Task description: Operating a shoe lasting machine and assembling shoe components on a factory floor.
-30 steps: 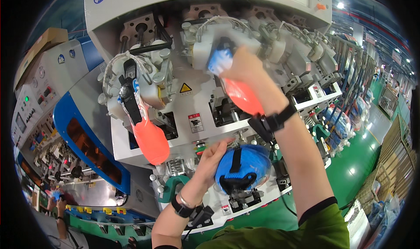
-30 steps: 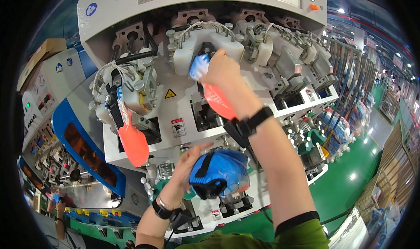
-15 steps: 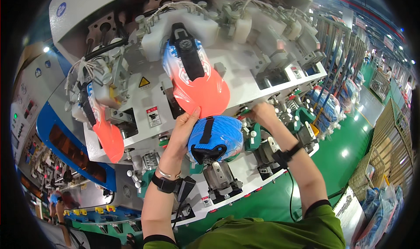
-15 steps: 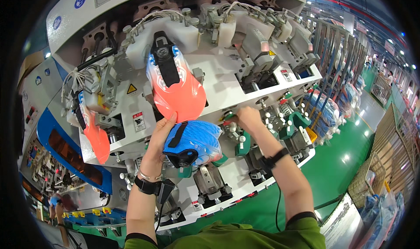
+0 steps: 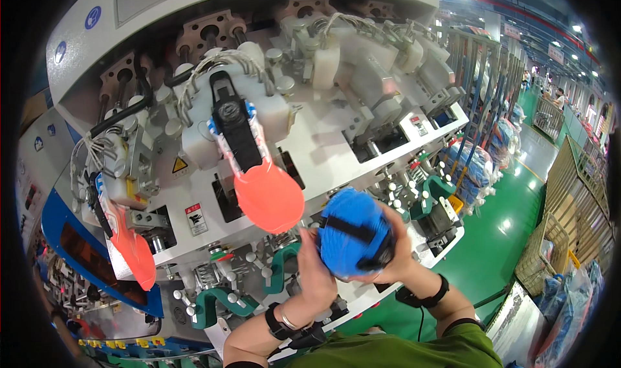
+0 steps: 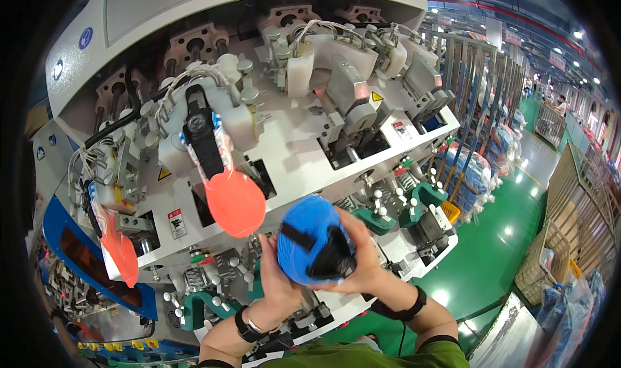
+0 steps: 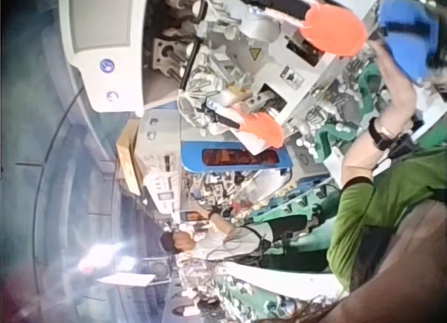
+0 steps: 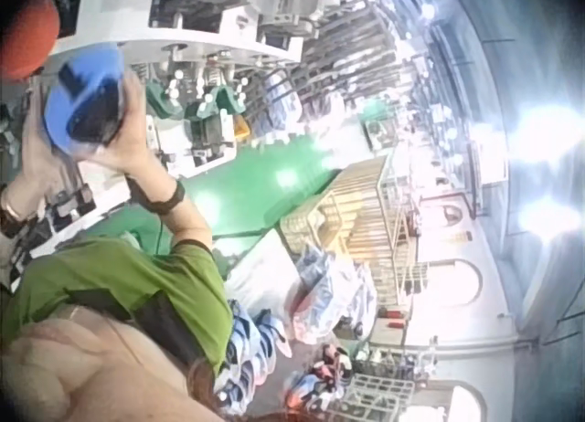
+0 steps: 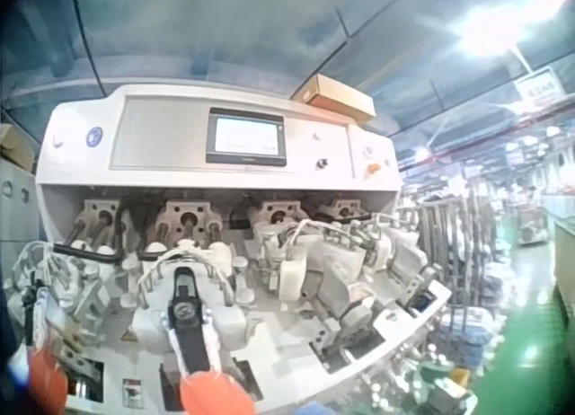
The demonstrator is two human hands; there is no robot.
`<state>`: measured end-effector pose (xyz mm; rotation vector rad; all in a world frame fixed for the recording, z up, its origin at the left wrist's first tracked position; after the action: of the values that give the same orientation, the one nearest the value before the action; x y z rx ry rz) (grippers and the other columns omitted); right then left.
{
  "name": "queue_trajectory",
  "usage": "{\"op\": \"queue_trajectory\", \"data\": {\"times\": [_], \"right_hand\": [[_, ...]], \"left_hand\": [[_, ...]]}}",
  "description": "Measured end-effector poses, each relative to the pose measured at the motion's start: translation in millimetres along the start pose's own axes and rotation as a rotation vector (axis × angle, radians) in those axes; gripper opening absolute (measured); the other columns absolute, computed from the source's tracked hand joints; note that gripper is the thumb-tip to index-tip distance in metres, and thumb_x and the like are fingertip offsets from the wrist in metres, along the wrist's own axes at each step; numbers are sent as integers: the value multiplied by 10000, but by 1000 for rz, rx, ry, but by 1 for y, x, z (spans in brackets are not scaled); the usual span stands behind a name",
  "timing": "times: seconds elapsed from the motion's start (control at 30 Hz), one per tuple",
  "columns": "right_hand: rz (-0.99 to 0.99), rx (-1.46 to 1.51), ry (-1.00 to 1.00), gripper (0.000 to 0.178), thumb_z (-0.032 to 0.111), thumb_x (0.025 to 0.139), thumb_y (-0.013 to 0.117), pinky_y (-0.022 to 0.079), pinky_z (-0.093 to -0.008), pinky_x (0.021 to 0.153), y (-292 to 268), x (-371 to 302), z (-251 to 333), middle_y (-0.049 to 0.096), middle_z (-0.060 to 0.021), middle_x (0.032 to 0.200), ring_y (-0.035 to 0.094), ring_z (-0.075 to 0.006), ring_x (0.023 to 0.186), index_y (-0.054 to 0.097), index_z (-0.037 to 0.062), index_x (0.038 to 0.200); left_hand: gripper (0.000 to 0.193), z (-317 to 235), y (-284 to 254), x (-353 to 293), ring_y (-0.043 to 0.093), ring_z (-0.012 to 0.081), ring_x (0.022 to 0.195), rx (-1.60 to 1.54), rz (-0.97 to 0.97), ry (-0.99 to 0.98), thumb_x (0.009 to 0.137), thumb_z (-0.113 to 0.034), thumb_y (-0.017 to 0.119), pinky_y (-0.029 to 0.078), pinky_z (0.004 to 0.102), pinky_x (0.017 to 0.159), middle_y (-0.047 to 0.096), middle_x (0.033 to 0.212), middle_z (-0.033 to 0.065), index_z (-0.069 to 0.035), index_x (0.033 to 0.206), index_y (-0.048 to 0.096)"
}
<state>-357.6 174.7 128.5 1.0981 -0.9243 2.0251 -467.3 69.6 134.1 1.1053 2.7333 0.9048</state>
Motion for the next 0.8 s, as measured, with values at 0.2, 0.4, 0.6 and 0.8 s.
{"op": "queue_trajectory", "data": {"times": [0.2,0.4,0.6,0.8], "right_hand": [[-271,-410,-2,691,257,617,749,411,-367,857,-101,152,-30,552,-170,992,546,-276,951,428,-51,1146],[402,-1008,567,434,371,582,688,495,-351,779,-106,296,-120,584,-138,1067,597,-294,942,661,48,871],[315,-782,290,946,431,566,725,501,-363,727,-112,239,-111,580,-243,920,605,-341,856,303,-141,1190],[324,-718,143,510,346,762,611,488,-400,604,-187,130,-95,595,-188,775,601,-340,709,488,-57,1048]], "left_hand": [[380,2,26,26,545,48,586,-57,91,-158,919,-355,439,444,205,554,600,682,-1,-61,734,593],[415,35,97,64,428,29,554,239,309,102,895,-405,476,342,179,511,483,652,-40,-5,984,544],[454,35,128,137,516,31,587,192,485,-267,874,-437,495,409,163,514,559,687,-22,-11,1012,570],[331,52,149,130,576,63,622,287,264,-107,890,-333,511,458,188,559,633,794,22,-21,963,597]]}}
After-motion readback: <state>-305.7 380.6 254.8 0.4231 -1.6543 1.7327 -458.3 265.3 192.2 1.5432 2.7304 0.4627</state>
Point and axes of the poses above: each hand's wrist, its own x-axis towards the middle knuckle, its own y-axis out of the palm, z = x × y, the point moved 1 cm from there along x, towards the middle knuckle
